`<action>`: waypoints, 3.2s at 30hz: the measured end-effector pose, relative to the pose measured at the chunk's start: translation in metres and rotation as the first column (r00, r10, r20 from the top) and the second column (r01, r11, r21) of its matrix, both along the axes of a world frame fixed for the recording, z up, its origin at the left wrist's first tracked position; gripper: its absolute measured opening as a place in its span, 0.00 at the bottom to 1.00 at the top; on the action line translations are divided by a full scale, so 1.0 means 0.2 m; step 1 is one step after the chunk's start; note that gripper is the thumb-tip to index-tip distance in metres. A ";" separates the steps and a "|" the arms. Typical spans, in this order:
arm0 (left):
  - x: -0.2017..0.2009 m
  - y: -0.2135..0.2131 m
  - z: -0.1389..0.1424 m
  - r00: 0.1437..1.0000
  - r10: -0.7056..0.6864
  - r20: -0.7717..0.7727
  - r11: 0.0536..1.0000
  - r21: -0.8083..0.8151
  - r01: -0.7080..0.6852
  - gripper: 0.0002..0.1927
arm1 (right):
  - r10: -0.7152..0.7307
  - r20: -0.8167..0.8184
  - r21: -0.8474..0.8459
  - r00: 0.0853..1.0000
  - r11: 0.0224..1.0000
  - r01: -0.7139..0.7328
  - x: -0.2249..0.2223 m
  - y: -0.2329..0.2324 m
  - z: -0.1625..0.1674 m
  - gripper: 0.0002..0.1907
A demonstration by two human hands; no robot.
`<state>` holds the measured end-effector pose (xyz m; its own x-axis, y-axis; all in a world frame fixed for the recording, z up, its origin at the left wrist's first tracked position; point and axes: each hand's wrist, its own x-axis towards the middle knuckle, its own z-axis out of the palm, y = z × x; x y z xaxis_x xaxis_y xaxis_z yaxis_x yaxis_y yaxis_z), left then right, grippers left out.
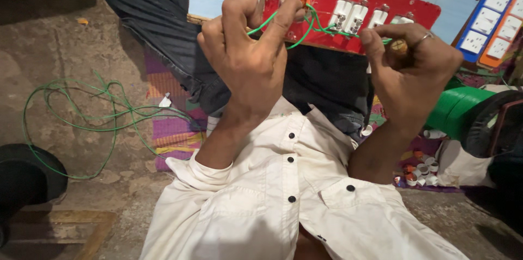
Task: The person sits on the floor and wires a red electrical board with multiple sockets. They use pliers to strip green wires and a screwdriver to connect them to the terminals on the board. The person then flips the board over and continues working on the back side.
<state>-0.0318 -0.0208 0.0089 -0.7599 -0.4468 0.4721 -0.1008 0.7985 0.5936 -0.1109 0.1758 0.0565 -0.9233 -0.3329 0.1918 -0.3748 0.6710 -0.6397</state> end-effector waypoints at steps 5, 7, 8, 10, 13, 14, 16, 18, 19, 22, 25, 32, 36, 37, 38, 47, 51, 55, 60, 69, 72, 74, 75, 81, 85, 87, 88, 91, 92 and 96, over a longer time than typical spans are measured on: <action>0.00 0.00 0.01 1.000 -0.021 0.022 1.000 -0.005 0.021 0.25 | 0.039 -0.032 0.007 0.999 0.999 -0.038 0.01 -0.03 0.02 0.07; 0.00 0.00 0.02 0.999 -0.036 0.021 0.999 -0.008 0.036 0.24 | 0.063 -0.055 0.031 0.996 0.998 -0.062 0.00 -0.06 0.04 0.06; -0.01 0.00 0.02 0.999 -0.044 0.022 0.999 -0.009 0.045 0.23 | 0.062 -0.052 0.048 0.997 0.997 -0.060 0.00 -0.07 0.04 0.06; -0.02 0.01 0.02 0.999 -0.052 0.009 0.999 -0.010 0.052 0.22 | 0.095 -0.092 0.116 0.991 0.990 -0.084 -0.02 -0.10 0.06 0.09; -0.03 0.03 0.03 0.999 -0.035 -0.038 0.999 0.001 0.035 0.17 | 0.202 -0.196 0.247 0.959 0.957 -0.151 -0.03 -0.13 0.09 0.10; -0.03 0.03 0.04 0.999 -0.041 -0.025 0.999 -0.004 0.041 0.18 | 0.238 -0.226 0.265 0.945 0.948 -0.175 -0.04 -0.15 0.09 0.10; -0.02 0.03 0.05 0.999 -0.052 -0.004 0.999 -0.011 0.052 0.19 | 0.270 -0.244 0.270 0.931 0.942 -0.202 -0.04 -0.16 0.10 0.09; -0.02 0.03 0.06 0.998 -0.056 0.015 0.998 -0.011 0.056 0.18 | 0.264 -0.220 0.245 0.939 0.947 -0.208 -0.04 -0.17 0.09 0.08; -0.02 0.04 0.07 0.998 -0.057 0.027 0.998 -0.008 0.058 0.17 | 0.270 -0.230 0.248 0.935 0.945 -0.212 -0.05 -0.17 0.08 0.07; -0.02 0.04 0.09 0.996 -0.057 0.065 0.998 -0.008 0.057 0.16 | 0.285 -0.256 0.252 0.924 0.942 -0.221 -0.06 -0.15 0.04 0.07; -0.02 0.04 0.11 0.994 -0.045 0.100 0.999 -0.026 0.048 0.17 | 0.296 -0.263 0.254 0.918 0.940 -0.230 -0.08 -0.13 -0.03 0.08; -0.08 0.04 0.13 0.994 -0.063 0.084 0.997 -0.043 0.067 0.17 | 0.314 -0.274 0.264 0.909 0.933 -0.243 -0.11 -0.08 -0.08 0.08; -0.09 0.04 0.13 0.995 -0.066 0.072 0.998 -0.007 0.067 0.15 | 0.310 -0.252 0.228 0.917 0.940 -0.255 -0.11 -0.08 -0.07 0.08; -0.09 0.04 0.12 0.995 -0.071 0.065 0.997 0.008 0.071 0.15 | 0.316 -0.268 0.228 0.910 0.939 -0.258 -0.11 -0.08 -0.07 0.08; -0.09 0.04 0.12 0.995 -0.080 0.058 0.997 0.007 0.080 0.15 | 0.322 -0.280 0.228 0.904 0.937 -0.263 -0.11 -0.08 -0.08 0.08; -0.11 0.04 0.05 0.975 -0.222 -0.013 0.971 0.090 0.222 0.15 | 0.313 -0.239 0.172 0.919 0.945 -0.277 -0.13 -0.02 -0.06 0.12; -0.09 0.04 0.03 0.973 -0.232 0.009 0.968 0.104 0.230 0.14 | 0.270 -0.257 0.230 0.928 0.950 -0.212 -0.09 0.02 -0.01 0.14; -0.10 0.04 0.03 0.969 -0.247 0.014 0.965 0.090 0.245 0.16 | 0.310 -0.246 0.237 0.919 0.938 -0.253 -0.06 0.03 0.00 0.12; -0.09 0.04 0.07 0.962 -0.271 0.035 0.955 0.135 0.265 0.17 | 0.280 -0.239 0.217 0.930 0.949 -0.230 -0.08 0.02 -0.03 0.10; -0.12 0.04 0.09 0.958 -0.280 -0.052 0.945 0.163 0.285 0.22 | 0.218 -0.245 0.166 0.945 0.969 -0.181 -0.07 0.03 -0.06 0.09; -0.12 0.05 0.08 0.964 -0.251 -0.091 0.942 0.205 0.265 0.19 | 0.235 -0.294 0.185 0.926 0.965 -0.186 -0.08 0.02 -0.06 0.09; -0.12 0.06 0.08 0.966 -0.236 -0.104 0.939 0.231 0.254 0.17 | 0.245 -0.327 0.199 0.913 0.962 -0.187 -0.08 0.02 -0.07 0.09; -0.12 0.07 0.08 0.968 -0.233 -0.099 0.937 0.245 0.250 0.16 | 0.249 -0.337 0.206 0.908 0.961 -0.187 -0.09 0.03 -0.07 0.08; -0.13 0.08 0.07 0.968 -0.237 -0.083 0.919 0.305 0.251 0.15 | 0.202 -0.312 0.189 0.928 0.971 -0.148 -0.10 0.07 -0.14 0.07; -0.13 0.09 0.06 0.956 -0.272 -0.111 0.901 0.320 0.294 0.15 | 0.166 -0.239 0.054 0.957 0.986 -0.158 -0.10 0.10 -0.14 0.07; -0.13 0.10 0.05 0.957 -0.271 -0.102 0.910 0.296 0.290 0.15 | 0.080 -0.163 -0.002 0.983 0.997 -0.081 -0.10 0.12 -0.10 0.07; -0.13 0.11 0.05 0.958 -0.272 -0.090 0.917 0.278 0.287 0.15 | 0.073 -0.156 0.014 0.985 0.997 -0.071 -0.09 0.12 -0.08 0.06; -0.11 0.13 0.04 0.959 -0.279 -0.048 0.934 0.216 0.283 0.17 | 0.220 -0.235 0.234 0.947 0.958 -0.165 -0.08 0.16 0.00 0.05; -0.11 0.13 0.04 0.959 -0.281 -0.034 0.940 0.190 0.282 0.18 | 0.227 -0.221 0.251 0.949 0.953 -0.169 -0.07 0.17 0.01 0.04; -0.12 0.15 0.03 0.953 -0.304 -0.004 0.949 0.084 0.303 0.22 | 0.224 -0.170 0.191 0.960 0.963 -0.191 -0.05 0.16 0.01 0.04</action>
